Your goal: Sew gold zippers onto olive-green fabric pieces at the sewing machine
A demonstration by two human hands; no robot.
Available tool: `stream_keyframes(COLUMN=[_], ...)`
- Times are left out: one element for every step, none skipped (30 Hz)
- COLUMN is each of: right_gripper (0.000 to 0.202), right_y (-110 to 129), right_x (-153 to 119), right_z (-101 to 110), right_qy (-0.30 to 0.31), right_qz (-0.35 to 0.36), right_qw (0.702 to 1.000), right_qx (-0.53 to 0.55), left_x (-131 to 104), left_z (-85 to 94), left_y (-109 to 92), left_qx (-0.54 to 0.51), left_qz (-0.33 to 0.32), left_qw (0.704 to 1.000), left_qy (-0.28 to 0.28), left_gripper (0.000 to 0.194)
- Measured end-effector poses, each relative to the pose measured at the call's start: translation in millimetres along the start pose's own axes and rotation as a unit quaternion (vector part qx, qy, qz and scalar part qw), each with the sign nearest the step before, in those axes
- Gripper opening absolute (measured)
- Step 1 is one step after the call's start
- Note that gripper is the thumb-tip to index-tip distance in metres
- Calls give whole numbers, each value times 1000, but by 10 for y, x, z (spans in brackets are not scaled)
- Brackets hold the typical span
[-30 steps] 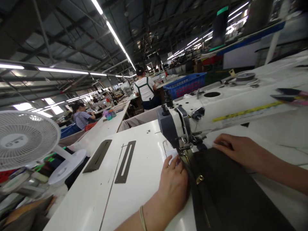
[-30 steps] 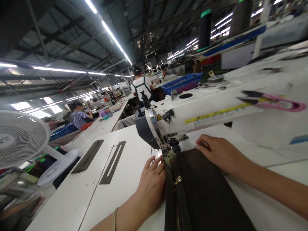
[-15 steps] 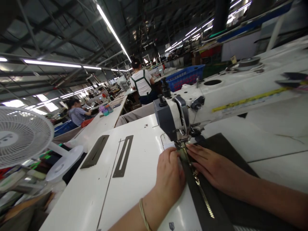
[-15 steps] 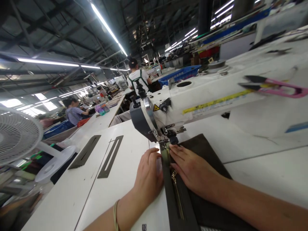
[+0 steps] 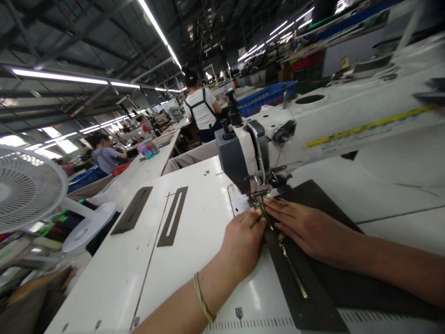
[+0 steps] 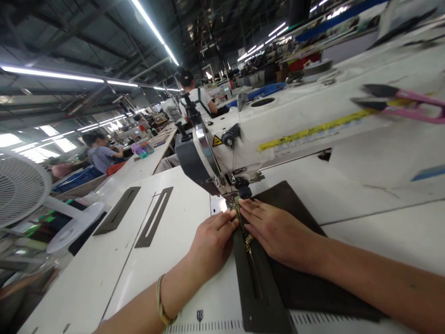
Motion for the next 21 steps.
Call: stream_keyframes(right_gripper=[40, 40, 39, 39, 39, 39, 38, 38, 38, 38, 38, 38, 37, 36, 34, 32, 30, 30, 32, 35, 36], right_y=[1, 2, 1, -1, -5, -11, -21, -35, -53, -71, -85, -92, -86, -59, -7, 73, 173, 291, 413, 530, 640], right_x=[-7, -14, -19, -22, -20, -13, -1, 13, 28, 41, 48, 45, 29, -2, -46, -103, -167, -232, -296, -355, -401], right_z=[-4, -7, -12, -18, -26, -37, -50, -60, -69, -74, -70, -54, -23, 23, 82, 150, 219, 278, 328, 364, 379], right_qy=[-6, -14, -20, -25, -29, -30, -30, -31, -32, -32, -32, -32, -33, -37, -45, -57, -72, -87, -105, -125, -138], right_qz=[0, 0, -1, -2, -2, 0, 2, 5, 8, 10, 13, 12, 9, 4, -1, -4, -7, -7, -10, -19, -26], right_qw=[1000, 1000, 1000, 1000, 1000, 999, 999, 999, 999, 999, 999, 999, 999, 999, 999, 998, 997, 995, 994, 991, 990], right_qx=[-2, -4, -5, -6, -8, -10, -11, -12, -14, -14, -12, -9, -5, 1, 10, 20, 30, 40, 43, 34, 17], left_x=[0, 1, 3, 5, 8, 12, 17, 23, 28, 32, 36, 37, 35, 32, 27, 20, 13, 6, -1, -9, -18], left_z=[-11, -25, -40, -53, -64, -71, -74, -75, -74, -72, -72, -73, -75, -79, -83, -88, -90, -90, -87, -80, -73], left_y=[3, 10, 17, 27, 37, 47, 57, 65, 72, 78, 82, 86, 91, 96, 102, 107, 110, 110, 109, 105, 99], left_qx=[-5, -10, -15, -19, -22, -24, -25, -25, -24, -22, -20, -18, -18, -20, -24, -30, -36, -40, -39, -34, -25], left_qz=[7, 14, 20, 26, 30, 34, 36, 37, 39, 41, 42, 45, 50, 55, 60, 62, 62, 59, 54, 49, 45], left_qw=[1000, 1000, 999, 999, 998, 998, 998, 998, 998, 998, 998, 998, 998, 997, 997, 997, 996, 996, 997, 997, 998], left_qy=[11, 22, 33, 42, 48, 51, 51, 49, 46, 43, 41, 41, 40, 41, 42, 44, 45, 45, 45, 45, 48], left_gripper=[19, 18, 18, 17, 17, 16, 16, 16, 16, 16, 16, 15, 15, 16, 17, 20, 25, 28, 31, 32, 32])
Point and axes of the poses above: each hand's wrist, its own x-axis towards the middle knuckle, its own z-axis out of the back of the hand, y = z × x, the point moved 5 cm from there along x, towards the middle knuckle, and after that the axes turned 14 degrees about y, right-handed, at the moved point
